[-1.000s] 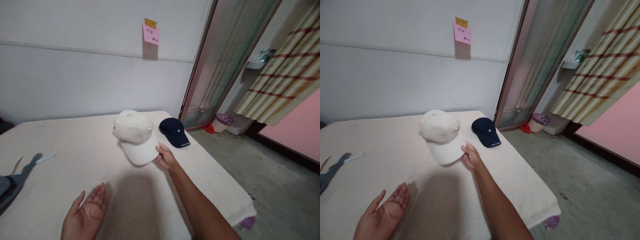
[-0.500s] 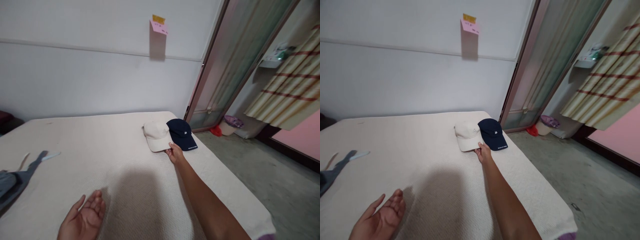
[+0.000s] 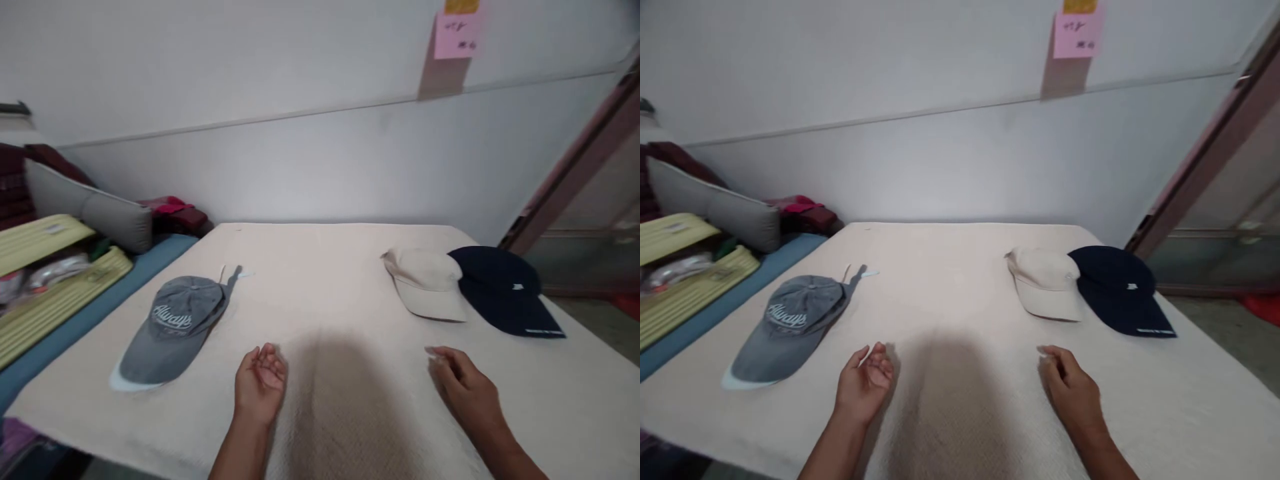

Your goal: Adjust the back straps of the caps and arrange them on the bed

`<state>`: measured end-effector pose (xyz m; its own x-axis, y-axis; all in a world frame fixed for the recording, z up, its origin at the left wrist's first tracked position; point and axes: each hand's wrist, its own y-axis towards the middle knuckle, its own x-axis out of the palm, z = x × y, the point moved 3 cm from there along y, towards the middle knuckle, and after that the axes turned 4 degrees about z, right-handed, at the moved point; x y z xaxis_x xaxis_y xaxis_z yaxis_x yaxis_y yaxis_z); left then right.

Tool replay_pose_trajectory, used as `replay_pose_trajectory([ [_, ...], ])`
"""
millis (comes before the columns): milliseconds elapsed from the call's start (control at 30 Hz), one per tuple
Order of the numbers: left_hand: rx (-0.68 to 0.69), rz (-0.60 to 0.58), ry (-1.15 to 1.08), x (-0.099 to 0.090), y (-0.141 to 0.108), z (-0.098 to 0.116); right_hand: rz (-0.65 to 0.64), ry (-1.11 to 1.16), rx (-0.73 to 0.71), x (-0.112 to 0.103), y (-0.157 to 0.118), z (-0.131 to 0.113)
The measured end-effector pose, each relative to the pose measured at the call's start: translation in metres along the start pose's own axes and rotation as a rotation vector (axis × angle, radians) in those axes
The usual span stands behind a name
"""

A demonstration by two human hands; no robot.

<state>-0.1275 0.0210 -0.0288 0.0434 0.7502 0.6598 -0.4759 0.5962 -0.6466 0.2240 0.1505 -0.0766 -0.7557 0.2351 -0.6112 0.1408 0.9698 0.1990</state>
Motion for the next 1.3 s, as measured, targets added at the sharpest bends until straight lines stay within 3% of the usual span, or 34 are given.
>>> replay_pose_trajectory([
  [100,0.121,0.048,-0.05,-0.016,0.005,0.035,-0.094,-0.074,0.043,0.001,-0.001,-0.003],
  [333,0.356,0.263,-0.114,-0.077,0.011,0.121,-0.059,-0.14,0.07,0.001,0.01,-0.009],
  [433,0.42,0.286,-0.112,-0.098,0.009,0.14,-0.048,-0.157,0.082,0.002,0.01,-0.008],
  [533,0.443,0.284,-0.082,-0.106,0.01,0.149,-0.027,-0.151,0.068,0.002,0.013,-0.007],
  [800,0.479,0.223,0.002,-0.098,0.018,0.153,-0.02,-0.212,0.109,0.004,0.017,-0.003],
  [1033,0.422,0.062,0.234,-0.071,0.023,0.144,-0.006,-0.22,0.078,0.004,0.017,-0.002],
  [1167,0.541,0.071,0.335,-0.059,0.024,0.142,0.005,-0.198,0.079,0.004,0.017,0.0],
  [1300,0.64,0.001,0.357,-0.044,0.01,0.129,0.017,-0.177,0.094,0.004,0.016,-0.001],
])
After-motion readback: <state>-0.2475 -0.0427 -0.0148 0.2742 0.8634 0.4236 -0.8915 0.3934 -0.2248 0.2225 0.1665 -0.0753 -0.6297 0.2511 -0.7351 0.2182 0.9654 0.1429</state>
